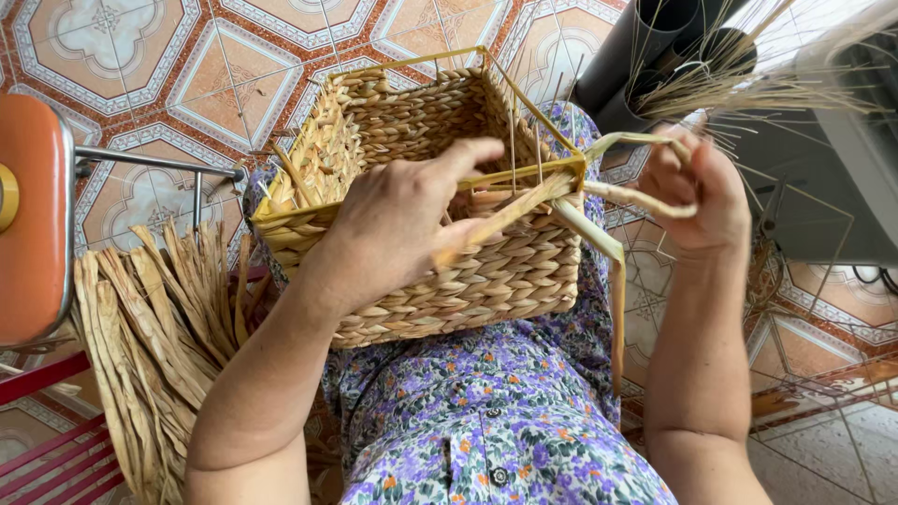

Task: The person weaves a rectangular basket using dried palm leaves. They interlace the leaves through a pre-formed frame, pulling and tightening each strand by hand to build up the basket walls.

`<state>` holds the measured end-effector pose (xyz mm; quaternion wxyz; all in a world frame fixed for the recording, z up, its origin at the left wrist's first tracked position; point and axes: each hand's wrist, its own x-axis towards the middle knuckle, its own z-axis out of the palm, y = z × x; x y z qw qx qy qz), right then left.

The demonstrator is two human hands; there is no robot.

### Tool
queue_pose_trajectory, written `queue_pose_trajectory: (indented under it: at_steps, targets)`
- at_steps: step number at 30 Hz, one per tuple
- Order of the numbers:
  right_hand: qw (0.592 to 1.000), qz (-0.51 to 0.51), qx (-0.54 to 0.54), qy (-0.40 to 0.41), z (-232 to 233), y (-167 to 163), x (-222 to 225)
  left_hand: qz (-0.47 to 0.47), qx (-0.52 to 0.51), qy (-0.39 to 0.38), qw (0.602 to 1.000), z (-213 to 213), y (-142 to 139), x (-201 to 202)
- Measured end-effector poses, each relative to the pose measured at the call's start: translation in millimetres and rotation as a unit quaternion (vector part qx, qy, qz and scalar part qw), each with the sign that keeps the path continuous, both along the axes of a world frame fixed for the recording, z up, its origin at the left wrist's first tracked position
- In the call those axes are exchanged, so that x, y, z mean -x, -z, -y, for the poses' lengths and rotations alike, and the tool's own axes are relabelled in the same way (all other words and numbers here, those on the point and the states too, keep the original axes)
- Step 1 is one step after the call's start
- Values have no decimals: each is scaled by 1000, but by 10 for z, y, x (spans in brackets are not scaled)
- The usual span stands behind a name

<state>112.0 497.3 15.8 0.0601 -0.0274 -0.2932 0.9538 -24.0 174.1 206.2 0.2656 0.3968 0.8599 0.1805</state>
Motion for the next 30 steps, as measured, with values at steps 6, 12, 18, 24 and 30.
queue_pose_trajectory:
  at_steps: [6, 12, 18, 24, 30]
  targets:
    - [960, -26, -94, 261, -523, -20, -243, 33, -6, 99, 995, -357, -5, 152]
    - [964, -14, 49, 262, -395, -178, -400, 47, -7, 20, 999, -378, 114, 180]
    - [873, 5, -485, -49, 496, -548, -547, 121, -94, 66, 986, -559, 299, 237]
    - [703, -14, -702, 112, 566, -1260, -498, 180, -100, 85, 975, -622, 244, 272]
    - [623, -49, -771, 126, 464, -1076, 399, 104, -21, 16, 994, -897, 272, 156]
